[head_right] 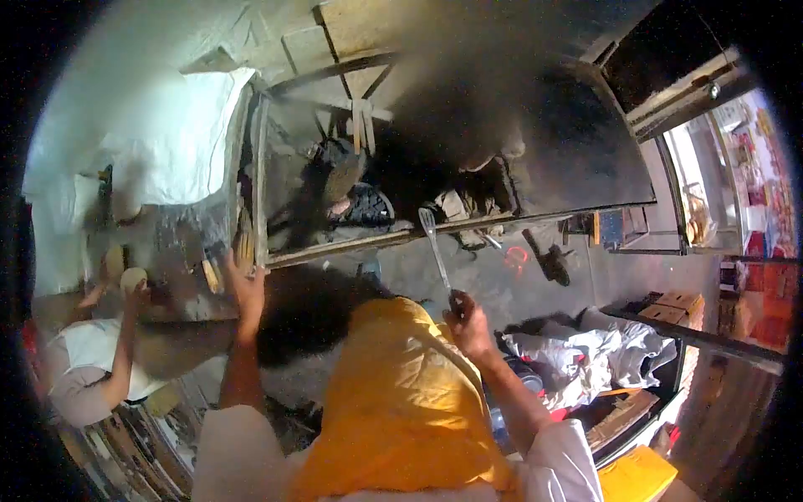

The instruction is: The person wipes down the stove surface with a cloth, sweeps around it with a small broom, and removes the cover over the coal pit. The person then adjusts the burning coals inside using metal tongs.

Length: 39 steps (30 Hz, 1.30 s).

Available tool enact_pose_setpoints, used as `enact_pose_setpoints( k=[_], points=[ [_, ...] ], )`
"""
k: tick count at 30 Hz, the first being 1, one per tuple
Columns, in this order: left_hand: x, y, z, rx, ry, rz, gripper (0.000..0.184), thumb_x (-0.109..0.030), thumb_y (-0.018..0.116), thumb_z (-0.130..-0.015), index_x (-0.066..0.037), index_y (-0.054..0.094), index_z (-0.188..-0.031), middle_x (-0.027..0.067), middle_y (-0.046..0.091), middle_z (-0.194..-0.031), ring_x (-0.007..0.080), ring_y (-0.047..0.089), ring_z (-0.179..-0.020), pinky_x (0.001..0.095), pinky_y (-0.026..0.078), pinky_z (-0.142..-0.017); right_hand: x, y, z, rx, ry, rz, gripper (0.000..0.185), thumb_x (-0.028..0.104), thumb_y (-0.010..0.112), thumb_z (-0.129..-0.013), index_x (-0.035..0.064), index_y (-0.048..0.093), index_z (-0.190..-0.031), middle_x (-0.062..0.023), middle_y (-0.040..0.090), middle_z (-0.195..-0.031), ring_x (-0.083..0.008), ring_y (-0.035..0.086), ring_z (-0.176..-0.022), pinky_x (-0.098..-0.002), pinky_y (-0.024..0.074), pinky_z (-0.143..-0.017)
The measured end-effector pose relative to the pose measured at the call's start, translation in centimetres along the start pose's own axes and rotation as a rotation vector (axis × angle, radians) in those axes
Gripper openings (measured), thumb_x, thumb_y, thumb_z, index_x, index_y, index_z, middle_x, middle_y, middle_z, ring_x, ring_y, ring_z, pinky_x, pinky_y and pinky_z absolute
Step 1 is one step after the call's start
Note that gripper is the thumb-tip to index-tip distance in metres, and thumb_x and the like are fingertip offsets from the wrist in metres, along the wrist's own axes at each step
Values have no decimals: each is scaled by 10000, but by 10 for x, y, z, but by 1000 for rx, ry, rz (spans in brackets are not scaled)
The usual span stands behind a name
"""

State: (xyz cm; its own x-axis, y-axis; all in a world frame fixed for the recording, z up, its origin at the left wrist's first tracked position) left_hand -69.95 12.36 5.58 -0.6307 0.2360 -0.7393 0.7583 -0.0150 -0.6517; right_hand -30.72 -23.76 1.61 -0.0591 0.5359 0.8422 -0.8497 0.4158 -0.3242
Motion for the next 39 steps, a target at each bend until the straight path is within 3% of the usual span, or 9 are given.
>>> enact_pose_setpoints(
  k=[2,7,13,17,19,23,29,32,39],
  points=[
    [-27,-9,5,-19,61,-140,829,-110,713,-871,-57,215,-1531,198,429,-1440,305,470,-1282,397,384,-1048,8,-6,3,-89,-83,-60,333,32,630,-890,20,550,-1213,-28,583,-821,-111,505,-696,-274,442,-605],
    [20,-22,10,-35,-322,33,811,-299,695,-916,-57,220,-1528,164,555,-1216,266,581,-980,407,462,-883,23,2,-1,50,90,-336,300,28,580,-947,58,492,-1232,-30,567,-788,-94,512,-592,-265,419,-504],
    [-35,-44,-13,-144,69,-158,619,-208,669,-917,-14,405,-1441,96,545,-1064,249,545,-975,375,450,-884,-19,-15,-19,99,385,-369,151,161,552,-998,39,605,-1071,-38,549,-611,-107,483,-442,-252,360,-411],
    [-48,42,-31,276,-231,232,360,-146,600,-954,5,557,-1278,90,601,-1164,143,571,-934,294,487,-816,-45,-13,-47,89,454,-361,174,129,517,-993,12,620,-1071,-38,537,-609,-108,470,-454,-266,327,-400],
    [-65,101,-40,382,-72,545,304,-145,582,-984,-6,587,-1254,64,635,-1127,104,585,-933,266,501,-774,44,-3,-89,29,362,-428,199,113,496,-991,5,601,-1121,-41,543,-646,-108,464,-473,-266,324,-403],
    [-132,201,-69,797,-437,721,364,-268,470,-1053,-15,547,-1303,44,664,-1105,127,607,-965,288,508,-795,181,62,-172,289,230,-555,330,182,493,-1012,6,497,-1291,-70,595,-730,-129,524,-526,-284,438,-487],
    [-155,253,-211,586,-597,1157,359,-309,480,-1036,-34,469,-1266,100,642,-920,194,628,-740,347,540,-674,267,151,-263,490,271,-292,287,261,494,-1021,13,580,-1137,-49,566,-668,-126,525,-509,-266,404,-474],
    [-94,277,-279,387,-800,1067,195,-241,569,-949,-80,506,-1038,58,536,-644,192,526,-480,343,483,-464,277,187,-305,526,312,-306,274,259,490,-1020,16,604,-1077,-43,564,-644,-120,511,-478,-268,393,-449],
    [-1,305,-395,254,-797,806,197,-187,460,-981,-10,533,-1029,88,520,-643,233,505,-506,411,463,-505,291,258,-437,520,190,-258,267,246,487,-1019,16,621,-1032,-35,547,-602,-130,488,-421,-277,391,-408]
  ],
)
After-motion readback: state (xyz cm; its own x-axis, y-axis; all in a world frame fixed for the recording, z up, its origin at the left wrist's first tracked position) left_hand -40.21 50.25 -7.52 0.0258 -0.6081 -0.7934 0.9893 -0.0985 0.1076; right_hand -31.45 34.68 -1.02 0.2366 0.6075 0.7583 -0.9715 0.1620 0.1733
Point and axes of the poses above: each hand's wrist, its own z-axis away from the middle knuckle, its own y-axis out of the palm, x = y × z, the point moved 10 cm from there along -z, towards the middle knuckle
